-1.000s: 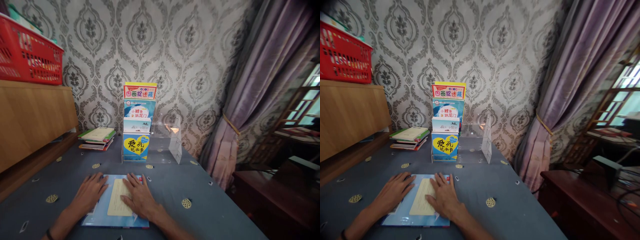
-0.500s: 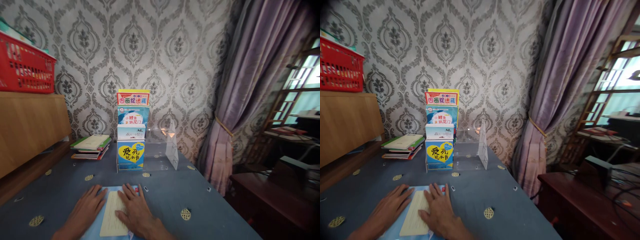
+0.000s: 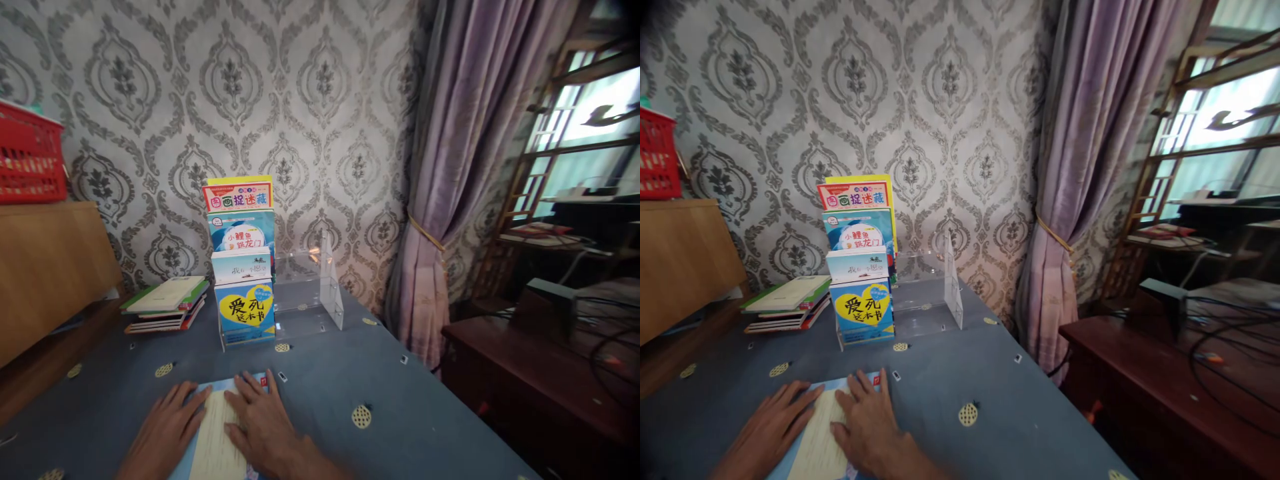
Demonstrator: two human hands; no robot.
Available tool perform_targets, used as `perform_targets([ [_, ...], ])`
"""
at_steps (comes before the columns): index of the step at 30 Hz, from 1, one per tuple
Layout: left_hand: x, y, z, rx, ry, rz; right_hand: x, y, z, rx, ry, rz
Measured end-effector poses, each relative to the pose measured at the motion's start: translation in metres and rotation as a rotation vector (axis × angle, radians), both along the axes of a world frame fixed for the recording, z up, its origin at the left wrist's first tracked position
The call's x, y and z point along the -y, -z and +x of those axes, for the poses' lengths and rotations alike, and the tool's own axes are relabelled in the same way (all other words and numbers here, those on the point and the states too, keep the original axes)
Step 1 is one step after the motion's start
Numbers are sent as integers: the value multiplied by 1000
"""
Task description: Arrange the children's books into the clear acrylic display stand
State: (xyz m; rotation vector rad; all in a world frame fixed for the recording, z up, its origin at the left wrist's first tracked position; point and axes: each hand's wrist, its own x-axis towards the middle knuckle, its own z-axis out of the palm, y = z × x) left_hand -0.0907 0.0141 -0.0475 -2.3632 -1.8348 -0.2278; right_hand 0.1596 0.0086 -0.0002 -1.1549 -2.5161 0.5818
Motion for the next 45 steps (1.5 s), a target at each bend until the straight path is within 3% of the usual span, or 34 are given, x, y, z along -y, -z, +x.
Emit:
perform_targets([
  [6,-4,4,6,-35,80,68,0,3,1,-23,14,55],
  [14,-3,-7,24,-75,-9,-40,-1,7,14,-103,-7,7],
  [18,-3,-8,26,-67,-21,-34,2,5,21,-104,52,-27],
  [25,-8,-8,31,-178,141,-45,7,-4,22,-67,117,-72],
  [29,-7,-11,42,-259,72,-81,7,-4,23,-73,117,-76],
  [37,0,-36,67,-320,-15,-206,5,-2,27,-94,95,-46],
  [45,-12,-1,52,-247,157,-118,1,6,24,-100,125,0],
])
